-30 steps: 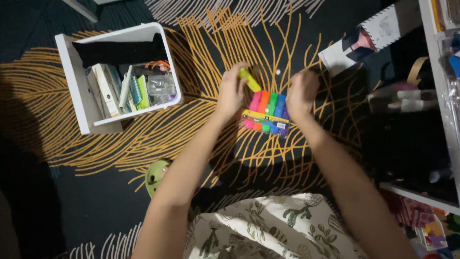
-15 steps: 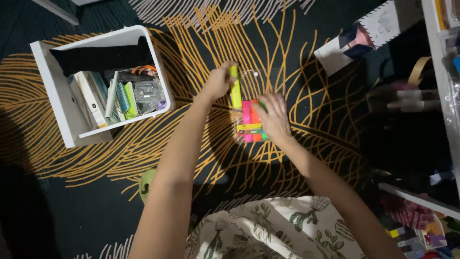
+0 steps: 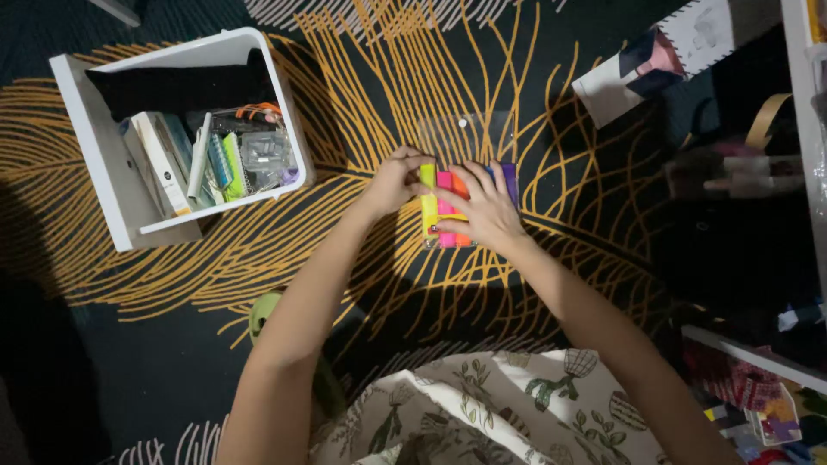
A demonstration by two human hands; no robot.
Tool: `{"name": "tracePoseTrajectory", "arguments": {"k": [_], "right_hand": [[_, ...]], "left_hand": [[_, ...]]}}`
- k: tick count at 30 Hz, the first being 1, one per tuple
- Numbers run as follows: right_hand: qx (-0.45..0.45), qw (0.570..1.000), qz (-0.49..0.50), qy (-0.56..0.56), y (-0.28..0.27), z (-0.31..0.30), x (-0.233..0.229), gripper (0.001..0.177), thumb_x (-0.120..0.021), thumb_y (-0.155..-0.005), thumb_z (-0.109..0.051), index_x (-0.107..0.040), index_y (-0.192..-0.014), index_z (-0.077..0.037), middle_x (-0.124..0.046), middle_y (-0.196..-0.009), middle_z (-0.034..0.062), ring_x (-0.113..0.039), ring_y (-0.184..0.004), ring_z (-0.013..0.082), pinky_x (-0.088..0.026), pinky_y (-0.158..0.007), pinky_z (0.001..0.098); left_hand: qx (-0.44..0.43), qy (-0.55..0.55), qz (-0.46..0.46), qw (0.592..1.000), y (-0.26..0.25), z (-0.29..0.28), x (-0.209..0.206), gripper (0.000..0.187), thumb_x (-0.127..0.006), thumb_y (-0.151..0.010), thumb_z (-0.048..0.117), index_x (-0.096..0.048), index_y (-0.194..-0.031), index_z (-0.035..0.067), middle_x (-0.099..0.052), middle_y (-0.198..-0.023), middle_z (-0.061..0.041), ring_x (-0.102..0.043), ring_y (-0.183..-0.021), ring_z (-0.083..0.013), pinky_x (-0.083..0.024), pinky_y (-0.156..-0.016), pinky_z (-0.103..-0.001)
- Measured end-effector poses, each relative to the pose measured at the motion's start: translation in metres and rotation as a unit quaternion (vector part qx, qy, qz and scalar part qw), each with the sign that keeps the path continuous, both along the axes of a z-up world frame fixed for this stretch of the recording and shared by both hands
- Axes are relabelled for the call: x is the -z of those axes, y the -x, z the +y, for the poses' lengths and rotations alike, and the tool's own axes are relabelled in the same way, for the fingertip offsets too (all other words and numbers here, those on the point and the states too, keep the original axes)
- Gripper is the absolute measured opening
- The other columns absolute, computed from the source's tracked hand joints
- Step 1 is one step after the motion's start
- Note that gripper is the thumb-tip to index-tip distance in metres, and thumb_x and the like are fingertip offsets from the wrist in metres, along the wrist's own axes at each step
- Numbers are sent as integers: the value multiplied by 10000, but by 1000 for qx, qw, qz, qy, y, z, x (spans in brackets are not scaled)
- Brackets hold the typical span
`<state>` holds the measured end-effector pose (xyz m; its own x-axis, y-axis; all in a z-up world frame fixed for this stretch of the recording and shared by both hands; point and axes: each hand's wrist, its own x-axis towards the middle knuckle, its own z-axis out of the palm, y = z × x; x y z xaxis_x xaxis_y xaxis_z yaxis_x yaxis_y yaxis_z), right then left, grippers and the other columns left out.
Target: Organize stationery items from a drawer and desk into a storage bin and pouch.
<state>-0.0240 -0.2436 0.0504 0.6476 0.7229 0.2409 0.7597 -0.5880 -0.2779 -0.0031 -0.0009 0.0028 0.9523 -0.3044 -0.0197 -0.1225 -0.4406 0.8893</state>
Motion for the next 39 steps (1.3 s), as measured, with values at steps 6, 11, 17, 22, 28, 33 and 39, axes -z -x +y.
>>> {"name": "tracePoseTrajectory", "arguments": {"k": [6, 11, 17, 22, 28, 33, 39], "right_hand": [[-31, 999, 10, 0, -2, -6, 9, 611, -708, -851, -581, -654, -1360, -249, -473, -1510, 137, -385, -1438, 363, -227, -1185, 649], [-32, 999, -5, -7, -2, -8, 16, 650, -720, -855, -588, -624, -1304, -128, -478, -1516, 129, -387, -1461, 359, -227, -1223, 629], [134, 980, -10, -144, 2, -17, 29, 745, -770, -838, -522, -509, -1335, -32, -474, -1389, 224, -419, -1346, 422, -274, -1156, 598], [318, 887, -61, -329, 11, -45, 58, 469, -688, -1000, -164, -452, -1386, -43, -476, -1418, 181, -468, -1354, 372, -361, -1190, 516], [402, 813, 122, -404, 18, -75, 79, 379, -575, -1080, -183, -554, -1437, -58, -542, -1253, 135, -599, -1087, 233, -498, -994, 334], [372, 882, 135, -257, 21, -49, 51, 477, -759, -1001, -287, -603, -1398, -74, -586, -1360, 127, -496, -1260, 325, -376, -1098, 451], [322, 911, 94, -238, 28, -45, 56, 688, -873, -819, -321, -596, -1417, -122, -543, -1430, 142, -460, -1300, 366, -375, -1119, 478]], "left_hand": [[141, -97, -120, 978, -18, 18, 11, 508, -785, -740, -29, -742, -1230, 95, -680, -1084, -144, -664, -1032, -337, -554, -913, -388], [163, -147, -25, 975, -14, 19, 0, 442, -793, -771, 35, -755, -1201, 131, -723, -1138, -136, -699, -1085, -311, -560, -949, -371], [-7, -225, -135, 965, 7, -19, -74, 846, -872, -625, 136, -512, -1390, 124, -558, -1330, -202, -532, -1260, -414, -426, -1043, -527], [-113, -101, -209, 966, 15, -51, -80, 1173, -900, -568, 207, -275, -1551, 74, -407, -1499, -225, -415, -1368, -423, -321, -1062, -570], [7, -220, -208, 953, 39, -64, -47, 529, -823, -782, 140, -646, -1280, 164, -594, -1107, -96, -567, -1094, -312, -404, -941, -472], [45, -214, -292, 931, 52, -69, -19, 353, -677, -846, 85, -777, -1176, 160, -615, -987, -3, -595, -1039, -199, -442, -978, -392], [120, -359, -367, 850, 60, -75, -36, 322, -636, -837, 157, -781, -1112, 70, -617, -1092, -47, -573, -1057, -229, -441, -941, -372]]}}
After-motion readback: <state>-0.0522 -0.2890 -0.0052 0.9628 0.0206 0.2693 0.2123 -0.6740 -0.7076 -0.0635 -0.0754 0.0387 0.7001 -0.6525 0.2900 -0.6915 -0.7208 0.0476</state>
